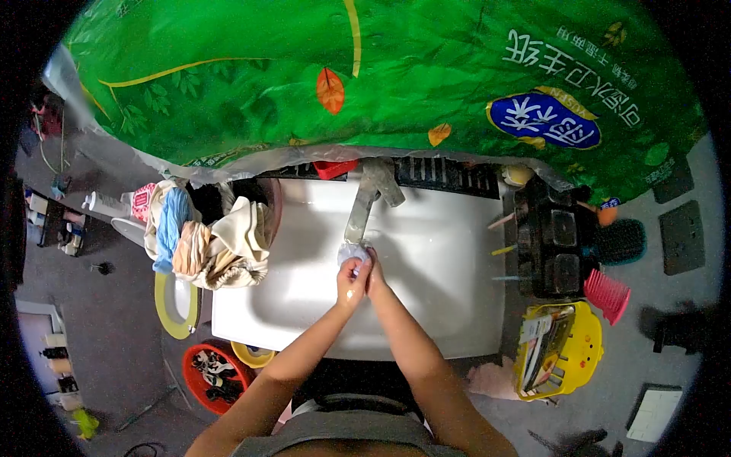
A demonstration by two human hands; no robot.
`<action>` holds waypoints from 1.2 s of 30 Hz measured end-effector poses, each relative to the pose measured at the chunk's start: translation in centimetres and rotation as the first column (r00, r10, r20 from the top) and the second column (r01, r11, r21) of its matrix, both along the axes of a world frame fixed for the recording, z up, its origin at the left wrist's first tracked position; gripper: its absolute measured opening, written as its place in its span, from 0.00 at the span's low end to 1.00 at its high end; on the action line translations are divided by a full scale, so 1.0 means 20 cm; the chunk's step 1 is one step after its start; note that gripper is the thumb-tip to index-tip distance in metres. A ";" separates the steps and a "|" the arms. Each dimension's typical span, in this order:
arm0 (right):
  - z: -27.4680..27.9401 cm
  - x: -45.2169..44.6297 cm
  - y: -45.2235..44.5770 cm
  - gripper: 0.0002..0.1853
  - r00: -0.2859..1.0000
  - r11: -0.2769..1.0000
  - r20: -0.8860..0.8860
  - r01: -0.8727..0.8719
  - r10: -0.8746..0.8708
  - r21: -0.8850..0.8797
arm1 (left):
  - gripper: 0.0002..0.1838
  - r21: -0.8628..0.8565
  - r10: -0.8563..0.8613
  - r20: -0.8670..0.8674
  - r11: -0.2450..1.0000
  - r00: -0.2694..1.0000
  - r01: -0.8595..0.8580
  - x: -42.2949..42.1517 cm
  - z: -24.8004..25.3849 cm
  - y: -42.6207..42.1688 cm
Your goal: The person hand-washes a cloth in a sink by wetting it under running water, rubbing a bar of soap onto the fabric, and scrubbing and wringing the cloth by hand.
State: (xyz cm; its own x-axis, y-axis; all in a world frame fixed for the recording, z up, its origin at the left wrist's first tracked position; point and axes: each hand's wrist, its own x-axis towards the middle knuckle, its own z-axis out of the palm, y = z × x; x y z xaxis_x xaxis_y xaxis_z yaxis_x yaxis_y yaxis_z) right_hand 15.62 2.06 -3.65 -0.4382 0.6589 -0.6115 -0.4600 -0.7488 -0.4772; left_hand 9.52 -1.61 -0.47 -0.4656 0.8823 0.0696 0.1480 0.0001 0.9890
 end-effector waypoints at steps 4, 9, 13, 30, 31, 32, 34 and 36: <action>0.14 -0.08 -0.04 0.21 0.987 0.997 0.145 0.075 -0.073 -0.005 | 0.12 -0.105 -0.030 -0.167 0.994 0.986 0.012 -0.18 0.06 0.07; 0.02 -0.04 0.01 0.19 0.989 0.997 0.132 0.074 -0.069 -0.035 | 0.19 -0.053 -0.070 0.373 0.994 0.925 0.097 -0.09 -0.04 0.05; -0.13 -0.02 0.03 0.20 0.961 0.956 -0.091 0.245 -0.262 -0.162 | 0.21 0.019 -0.122 -0.203 0.992 0.972 0.128 0.04 0.14 -0.07; 0.08 0.01 0.00 0.19 0.985 0.979 -0.100 0.123 -0.140 -0.163 | 0.15 -0.149 0.154 0.916 0.988 0.371 -0.042 -0.12 -0.01 0.05; 0.07 0.01 -0.01 0.20 0.990 0.981 -0.035 0.132 -0.139 -0.143 | 0.15 -0.135 0.121 0.876 0.991 0.467 -0.004 -0.10 0.03 0.01; 0.06 -0.01 -0.03 0.19 0.952 0.979 0.293 0.137 -0.088 -0.151 | 0.10 -0.119 0.087 0.793 0.993 0.603 0.013 -0.04 0.02 -0.02; -0.20 0.00 -0.08 0.20 0.959 0.956 -0.030 0.278 -0.282 -0.098 | 0.08 -0.046 0.000 0.358 0.999 0.934 0.017 0.04 -0.02 -0.06; -0.22 -0.11 -0.03 0.19 0.744 0.903 -0.558 0.140 -0.366 -0.405 | 0.09 0.010 -0.046 0.118 0.999 0.992 0.045 0.03 -0.04 -0.06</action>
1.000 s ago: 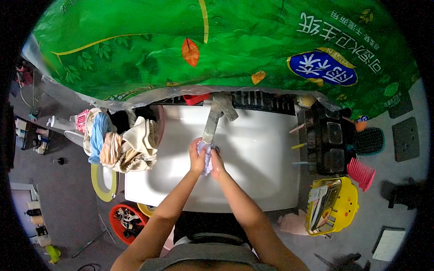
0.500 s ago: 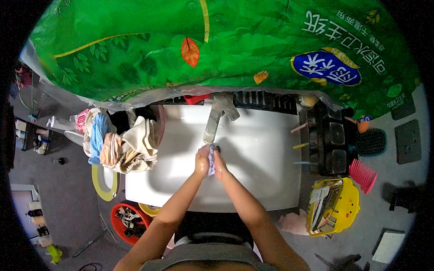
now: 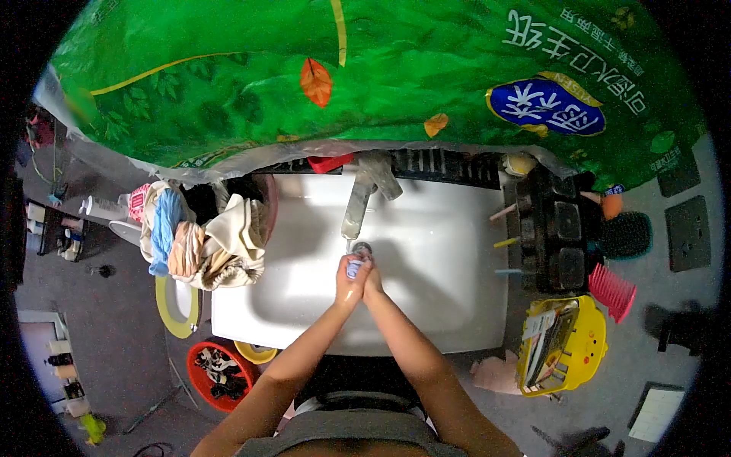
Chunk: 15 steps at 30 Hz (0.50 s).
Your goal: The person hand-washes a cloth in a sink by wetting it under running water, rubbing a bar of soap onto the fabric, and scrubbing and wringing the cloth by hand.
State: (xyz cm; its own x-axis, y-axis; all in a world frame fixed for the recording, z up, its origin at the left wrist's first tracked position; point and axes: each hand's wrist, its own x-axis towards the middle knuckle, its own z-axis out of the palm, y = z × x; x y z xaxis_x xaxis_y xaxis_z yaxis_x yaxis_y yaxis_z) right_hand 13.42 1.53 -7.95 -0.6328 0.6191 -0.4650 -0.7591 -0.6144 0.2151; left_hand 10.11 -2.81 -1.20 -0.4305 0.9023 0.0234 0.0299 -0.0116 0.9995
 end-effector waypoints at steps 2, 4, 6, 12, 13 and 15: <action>0.27 0.05 -0.05 0.15 0.796 0.960 0.590 -0.253 0.138 0.117 | 0.09 0.023 -0.061 0.092 0.998 0.994 0.059 -0.07 0.03 0.05; 0.37 0.06 -0.07 0.20 0.619 0.905 0.784 -0.358 0.047 0.229 | 0.09 -0.035 -0.013 0.122 0.999 0.993 0.017 -0.11 0.10 0.07; 0.45 0.05 -0.09 0.21 0.618 0.888 0.786 -0.367 0.012 0.275 | 0.11 0.034 0.172 0.007 0.984 0.985 -0.172 -0.14 0.05 0.14; 0.52 0.02 -0.07 0.21 0.556 0.965 0.822 -0.124 -0.125 0.231 | 0.17 -0.228 0.252 0.039 0.944 0.967 -0.237 -0.04 0.06 0.05; 0.46 0.06 -0.05 0.25 0.632 0.973 0.773 -0.144 -0.048 0.178 | 0.17 -0.158 0.220 -0.041 0.962 0.975 -0.224 -0.01 0.07 0.03; 0.32 0.08 -0.04 0.29 0.733 0.961 0.678 -0.224 0.057 0.161 | 0.18 -0.015 0.211 -0.255 0.975 0.944 -0.222 -0.02 0.10 0.02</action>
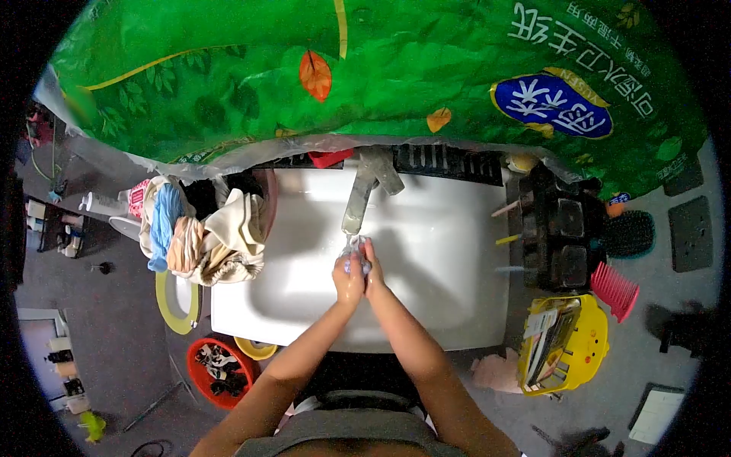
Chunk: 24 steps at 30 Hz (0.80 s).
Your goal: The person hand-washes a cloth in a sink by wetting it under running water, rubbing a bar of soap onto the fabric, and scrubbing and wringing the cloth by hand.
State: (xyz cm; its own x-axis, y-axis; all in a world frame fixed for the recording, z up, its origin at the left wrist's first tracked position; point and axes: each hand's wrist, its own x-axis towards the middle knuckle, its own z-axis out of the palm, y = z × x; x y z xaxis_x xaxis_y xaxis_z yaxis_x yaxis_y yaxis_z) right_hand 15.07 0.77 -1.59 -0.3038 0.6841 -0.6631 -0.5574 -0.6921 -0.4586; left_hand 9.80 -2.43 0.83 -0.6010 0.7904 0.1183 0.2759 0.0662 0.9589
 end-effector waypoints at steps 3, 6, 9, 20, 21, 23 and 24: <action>0.08 -0.03 -0.05 0.32 0.983 0.990 0.131 -0.124 0.132 -0.064 | 0.18 -0.021 -0.068 -0.137 0.998 0.988 0.066 -0.16 -0.03 0.10; 0.06 -0.01 -0.05 0.30 0.990 0.997 0.118 -0.070 0.071 -0.011 | 0.22 -0.163 -0.019 -0.188 0.986 0.982 -0.013 -0.30 -0.11 0.16; 0.12 0.09 0.00 0.31 0.996 0.996 -0.014 -0.086 0.086 -0.028 | 0.19 -0.217 0.058 0.621 0.971 0.782 0.100 -0.43 -0.23 0.16; -0.44 0.02 0.04 0.25 0.619 0.960 -0.738 -0.108 0.268 0.258 | 0.18 0.073 -0.125 -0.274 0.986 0.954 0.150 0.01 0.13 0.04; -0.18 0.01 -0.01 0.25 0.861 0.982 -0.473 -0.150 0.187 0.116 | 0.18 0.075 -0.145 -0.322 0.981 0.936 0.178 -0.06 0.05 0.08; 0.10 -0.03 -0.04 0.27 0.980 0.979 -0.023 -0.197 0.196 -0.051 | 0.16 -0.113 -0.123 -0.137 0.988 0.983 0.108 -0.16 0.00 0.16; 0.09 -0.03 -0.04 0.27 0.984 0.984 0.024 -0.175 0.176 -0.041 | 0.16 -0.252 -0.109 0.020 0.962 0.994 0.110 -0.18 0.03 0.18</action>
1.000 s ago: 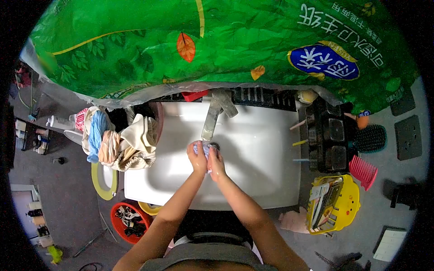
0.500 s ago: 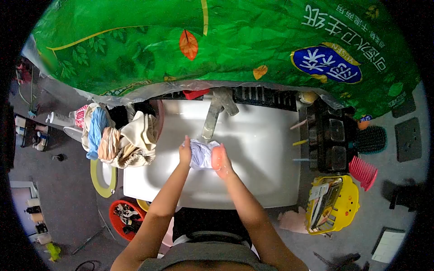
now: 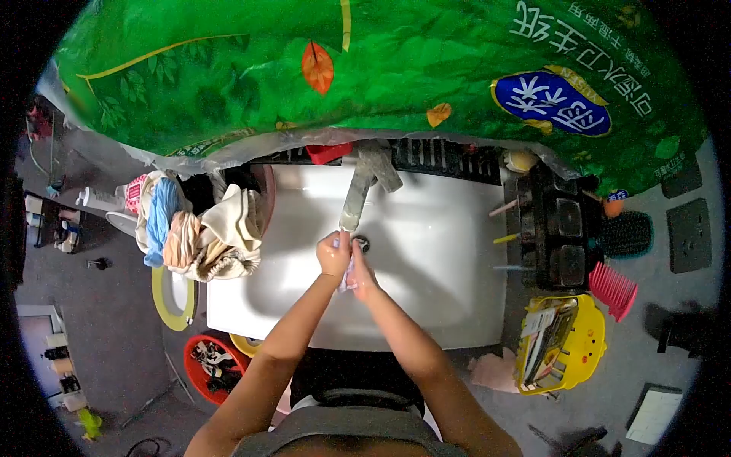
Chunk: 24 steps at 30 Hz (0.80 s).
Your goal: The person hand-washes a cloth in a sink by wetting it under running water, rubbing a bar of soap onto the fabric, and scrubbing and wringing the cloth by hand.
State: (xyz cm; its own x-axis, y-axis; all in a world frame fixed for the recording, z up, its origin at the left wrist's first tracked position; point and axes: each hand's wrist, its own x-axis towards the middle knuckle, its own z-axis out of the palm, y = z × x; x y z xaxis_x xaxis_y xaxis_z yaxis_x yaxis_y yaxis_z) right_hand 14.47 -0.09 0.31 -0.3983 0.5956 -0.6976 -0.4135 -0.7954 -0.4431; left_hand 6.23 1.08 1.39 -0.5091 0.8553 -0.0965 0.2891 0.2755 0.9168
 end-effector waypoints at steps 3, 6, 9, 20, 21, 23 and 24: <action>-0.10 0.02 0.02 0.28 0.999 0.998 0.004 0.048 -0.048 0.041 | 0.14 0.193 0.011 -0.115 0.981 0.993 0.011 0.11 0.09 -0.08; -0.22 0.02 -0.01 0.23 0.985 0.999 -0.164 0.049 -0.052 -0.022 | 0.16 0.255 -0.039 -0.216 0.962 0.976 0.095 0.09 0.04 -0.10; 0.10 0.03 -0.02 0.24 0.999 0.998 -0.040 -0.006 0.009 0.070 | 0.18 0.090 -0.053 -0.089 0.994 0.995 0.061 -0.03 -0.03 -0.05; -0.02 0.35 0.13 0.26 0.997 0.989 -0.059 0.055 -0.047 0.140 | 0.15 0.092 -0.243 0.858 0.939 0.452 0.332 -0.25 -0.12 -0.24; 0.00 0.33 0.12 0.26 0.996 0.991 -0.077 0.053 -0.043 0.126 | 0.21 0.084 -0.183 0.896 0.964 0.404 0.251 -0.22 -0.09 -0.22; 0.05 0.24 0.09 0.26 0.993 0.994 -0.112 0.045 -0.034 0.099 | 0.22 0.135 -0.170 0.815 0.985 0.553 0.105 -0.11 -0.12 -0.21; 0.05 0.20 0.08 0.26 0.997 0.995 -0.070 0.050 -0.044 0.090 | 0.23 0.169 -0.153 0.768 0.985 0.622 0.034 -0.04 -0.12 -0.21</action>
State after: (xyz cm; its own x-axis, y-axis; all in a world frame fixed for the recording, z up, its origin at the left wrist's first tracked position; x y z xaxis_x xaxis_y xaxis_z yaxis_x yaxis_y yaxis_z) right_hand 18.40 1.47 1.22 -0.4127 0.6750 -0.6116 -0.4807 -0.7317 -0.4832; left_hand 5.46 -3.10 -0.95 -0.2124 0.9280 -0.3060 -0.5278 0.1546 0.8352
